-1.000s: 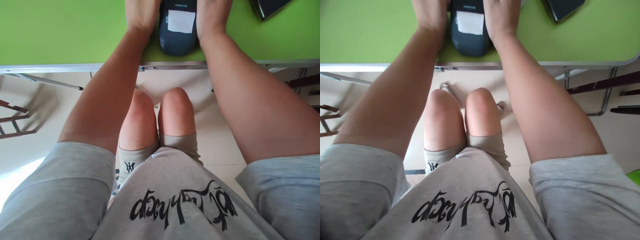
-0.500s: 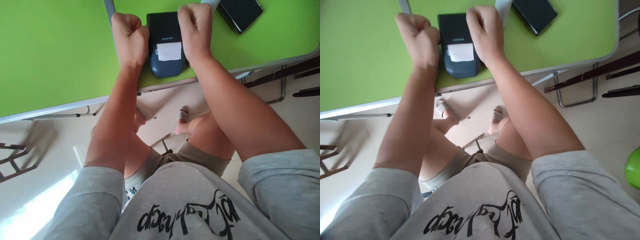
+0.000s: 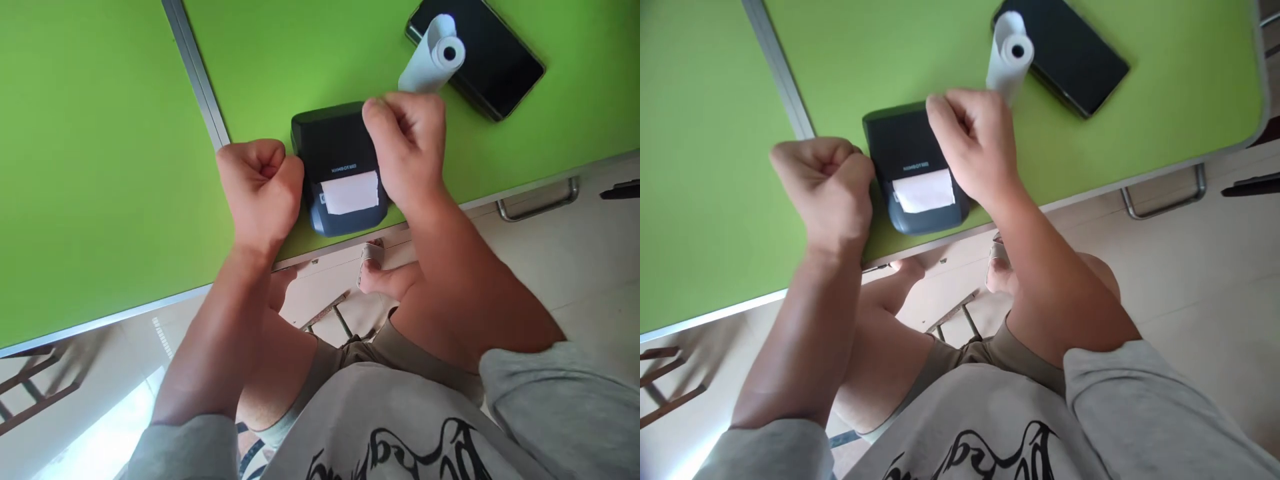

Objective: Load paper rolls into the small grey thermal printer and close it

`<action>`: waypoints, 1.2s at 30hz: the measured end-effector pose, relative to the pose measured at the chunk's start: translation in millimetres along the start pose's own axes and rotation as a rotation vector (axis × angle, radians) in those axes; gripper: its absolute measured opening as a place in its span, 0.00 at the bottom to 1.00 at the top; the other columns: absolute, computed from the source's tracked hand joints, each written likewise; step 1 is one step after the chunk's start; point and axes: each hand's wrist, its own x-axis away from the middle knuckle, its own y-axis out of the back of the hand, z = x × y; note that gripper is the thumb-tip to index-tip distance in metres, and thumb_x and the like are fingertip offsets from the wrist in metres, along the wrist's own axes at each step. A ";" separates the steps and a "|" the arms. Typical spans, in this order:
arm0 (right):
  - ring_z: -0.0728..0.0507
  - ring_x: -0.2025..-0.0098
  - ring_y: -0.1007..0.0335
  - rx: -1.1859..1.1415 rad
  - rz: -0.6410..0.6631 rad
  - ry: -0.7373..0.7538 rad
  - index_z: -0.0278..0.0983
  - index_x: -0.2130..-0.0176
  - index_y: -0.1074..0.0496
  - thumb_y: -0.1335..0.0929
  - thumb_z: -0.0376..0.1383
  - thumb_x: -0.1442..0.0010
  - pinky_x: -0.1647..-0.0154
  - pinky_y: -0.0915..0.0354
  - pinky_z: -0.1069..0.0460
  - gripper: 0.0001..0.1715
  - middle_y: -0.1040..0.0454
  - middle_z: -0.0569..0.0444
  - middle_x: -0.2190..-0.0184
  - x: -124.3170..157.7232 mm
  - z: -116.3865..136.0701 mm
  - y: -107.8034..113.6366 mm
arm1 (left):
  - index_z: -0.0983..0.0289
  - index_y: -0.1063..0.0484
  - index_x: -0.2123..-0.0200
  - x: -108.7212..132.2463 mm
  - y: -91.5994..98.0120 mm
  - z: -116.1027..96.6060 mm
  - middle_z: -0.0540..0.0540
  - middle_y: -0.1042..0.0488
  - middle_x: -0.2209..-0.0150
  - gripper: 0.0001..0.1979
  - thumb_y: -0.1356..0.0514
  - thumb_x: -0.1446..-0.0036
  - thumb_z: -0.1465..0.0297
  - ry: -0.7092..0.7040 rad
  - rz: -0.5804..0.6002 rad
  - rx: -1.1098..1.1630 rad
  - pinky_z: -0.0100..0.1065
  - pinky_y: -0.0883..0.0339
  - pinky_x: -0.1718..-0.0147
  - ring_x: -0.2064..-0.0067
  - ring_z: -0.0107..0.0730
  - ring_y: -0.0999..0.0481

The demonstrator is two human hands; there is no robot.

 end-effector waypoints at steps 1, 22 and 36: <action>0.52 0.76 0.61 0.004 0.014 -0.002 0.40 0.78 0.56 0.37 0.36 0.34 0.70 0.62 0.49 0.27 0.60 0.60 0.79 0.8 1.9 1.1 | 0.62 0.57 0.85 0.8 1.5 -1.0 0.45 0.62 0.81 0.27 0.42 0.56 0.89 -0.009 0.010 0.008 0.40 0.66 0.73 0.75 0.22 0.65; 0.52 0.75 0.57 0.351 0.270 -0.348 0.39 0.81 0.52 0.33 0.28 0.34 0.69 0.62 0.45 0.31 0.53 0.62 0.82 -8.8 41.5 39.1 | 0.60 0.33 0.53 27.1 42.3 0.3 0.60 0.26 0.53 0.30 0.43 0.38 0.39 -0.226 0.396 -0.519 0.49 0.26 0.55 0.53 0.44 0.23; 0.52 0.74 0.61 0.149 0.046 -0.186 0.43 0.79 0.58 0.39 0.21 0.35 0.67 0.63 0.46 0.31 0.61 0.62 0.78 -4.1 13.9 6.8 | 0.53 0.46 0.26 47.9 40.1 5.5 0.63 0.36 0.30 0.48 0.37 0.42 0.39 -0.183 0.507 -0.689 0.59 0.32 0.36 0.30 0.63 0.33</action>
